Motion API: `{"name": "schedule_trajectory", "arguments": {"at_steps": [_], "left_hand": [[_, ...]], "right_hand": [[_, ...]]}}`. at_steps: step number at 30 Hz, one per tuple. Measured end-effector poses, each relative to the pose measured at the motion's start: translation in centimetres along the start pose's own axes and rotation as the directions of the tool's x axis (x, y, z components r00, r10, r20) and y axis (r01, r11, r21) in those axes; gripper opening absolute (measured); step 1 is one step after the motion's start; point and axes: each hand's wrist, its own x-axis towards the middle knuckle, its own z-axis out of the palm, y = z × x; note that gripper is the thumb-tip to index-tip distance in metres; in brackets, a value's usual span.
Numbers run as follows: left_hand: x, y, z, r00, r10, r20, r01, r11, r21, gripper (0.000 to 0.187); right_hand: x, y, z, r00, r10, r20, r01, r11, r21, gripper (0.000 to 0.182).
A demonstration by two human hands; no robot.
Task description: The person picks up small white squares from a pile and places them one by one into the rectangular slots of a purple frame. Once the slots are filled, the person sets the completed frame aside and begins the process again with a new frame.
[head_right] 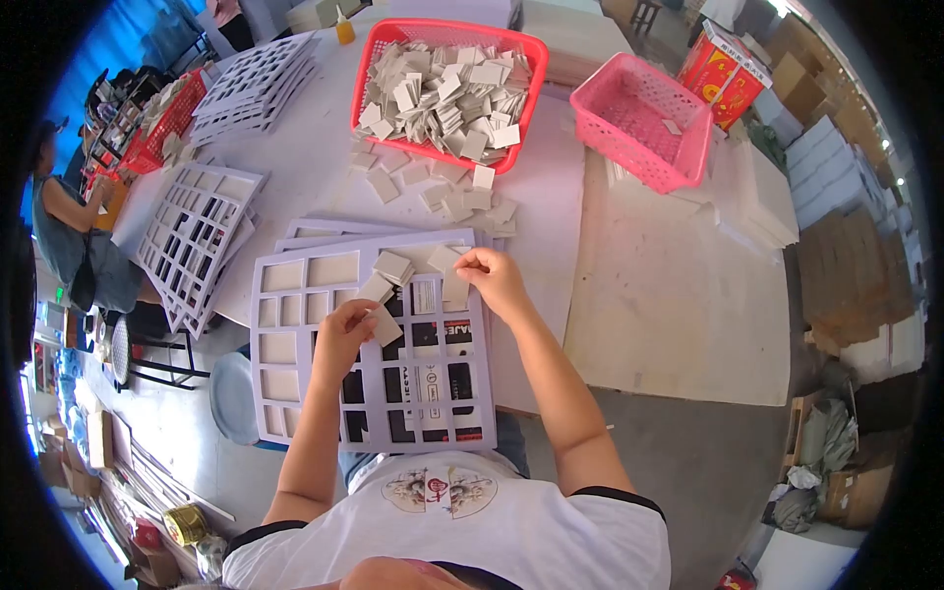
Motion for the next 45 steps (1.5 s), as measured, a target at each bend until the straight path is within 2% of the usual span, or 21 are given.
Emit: {"name": "schedule_trajectory", "arguments": {"at_steps": [1,4,8,11,14,17,20,23,26,29,32,35,37,38,40,42,43,45], "left_hand": [[-0.2,0.2,-0.1,1.000,-0.008,0.012,0.007,0.999,0.045,0.024],[-0.5,0.2,0.1,0.984,0.178,0.015,-0.175,0.945,0.277,0.025],[-0.6,0.8,0.2,0.984,0.138,0.113,-0.168,0.925,0.340,0.026],[-1.3,2.2,0.7,0.994,0.061,0.094,-0.091,0.928,0.362,0.024],[-1.5,1.1,1.0,0.979,0.184,0.088,-0.204,0.878,0.433,0.022],[-1.9,0.0,1.2,0.927,0.369,0.065,-0.347,0.779,0.522,0.021],[-1.8,-0.6,1.0,0.915,0.387,0.113,-0.385,0.757,0.527,0.021],[-2.1,-0.2,1.1,0.909,0.397,0.128,-0.402,0.751,0.524,0.020],[-2.3,-0.2,1.1,0.903,0.413,0.115,-0.410,0.754,0.514,0.019],[-2.3,0.0,1.2,0.895,0.434,0.105,-0.421,0.744,0.518,0.019],[-2.2,-0.2,1.4,0.888,0.449,0.102,-0.430,0.731,0.530,0.019],[-2.3,0.5,1.9,0.911,0.408,0.056,-0.384,0.791,0.477,0.018],[-2.2,0.9,2.6,0.916,0.400,0.023,-0.373,0.831,0.413,0.016],[-1.9,1.3,3.4,0.914,0.405,0.029,-0.387,0.847,0.365,0.015],[-1.3,2.1,5.4,0.910,0.411,0.058,-0.406,0.851,0.333,0.014],[-0.4,3.5,8.1,0.855,0.487,0.179,-0.517,0.772,0.370,0.013],[-0.6,5.3,9.7,0.855,0.457,0.243,-0.516,0.787,0.336,0.016],[0.0,6.5,13.6,0.694,0.587,0.417,-0.711,0.649,0.271,0.019]], "right_hand": [[-0.1,0.0,0.0,1.000,-0.002,-0.005,0.002,1.000,0.021,0.008],[-0.2,-0.1,0.2,1.000,-0.016,0.010,0.016,1.000,0.017,0.008],[-0.2,0.0,0.1,0.999,0.003,-0.039,0.001,0.997,0.083,0.007],[-0.2,0.4,-0.2,0.999,-0.007,-0.053,0.014,0.990,0.143,0.007],[-0.4,0.1,-0.3,0.997,-0.020,-0.079,0.032,0.988,0.152,0.006],[-0.5,-0.4,-0.2,0.994,-0.027,-0.107,0.042,0.989,0.143,0.006],[-0.8,-0.5,0.3,0.999,-0.030,-0.035,0.030,0.999,0.010,0.007],[-1.5,-2.0,1.1,0.999,-0.030,0.024,0.035,0.955,-0.293,0.007],[-1.4,-1.4,1.4,0.980,-0.198,0.025,0.191,0.895,-0.404,0.007],[-1.4,-0.8,1.6,0.970,-0.241,0.017,0.223,0.865,-0.449,0.008],[-2.1,-0.2,2.4,0.935,-0.351,-0.049,0.290,0.837,-0.463,0.015],[-2.6,-0.4,2.9,0.897,-0.429,-0.105,0.330,0.809,-0.487,0.024],[-2.4,0.6,2.6,0.891,-0.451,-0.051,0.369,0.785,-0.498,0.031],[-1.8,2.1,2.5,0.856,-0.515,-0.032,0.427,0.742,-0.516,0.026],[-1.5,2.6,1.9,0.784,-0.613,-0.094,0.542,0.751,-0.377,0.017],[-2.8,1.6,0.1,0.928,-0.318,-0.196,0.287,0.943,-0.168,0.015],[-3.7,2.0,-2.0,0.893,-0.333,-0.302,0.289,0.940,-0.182,0.012],[-4.1,3.3,-5.3,0.805,-0.372,-0.462,0.320,0.928,-0.189,0.005]]}}
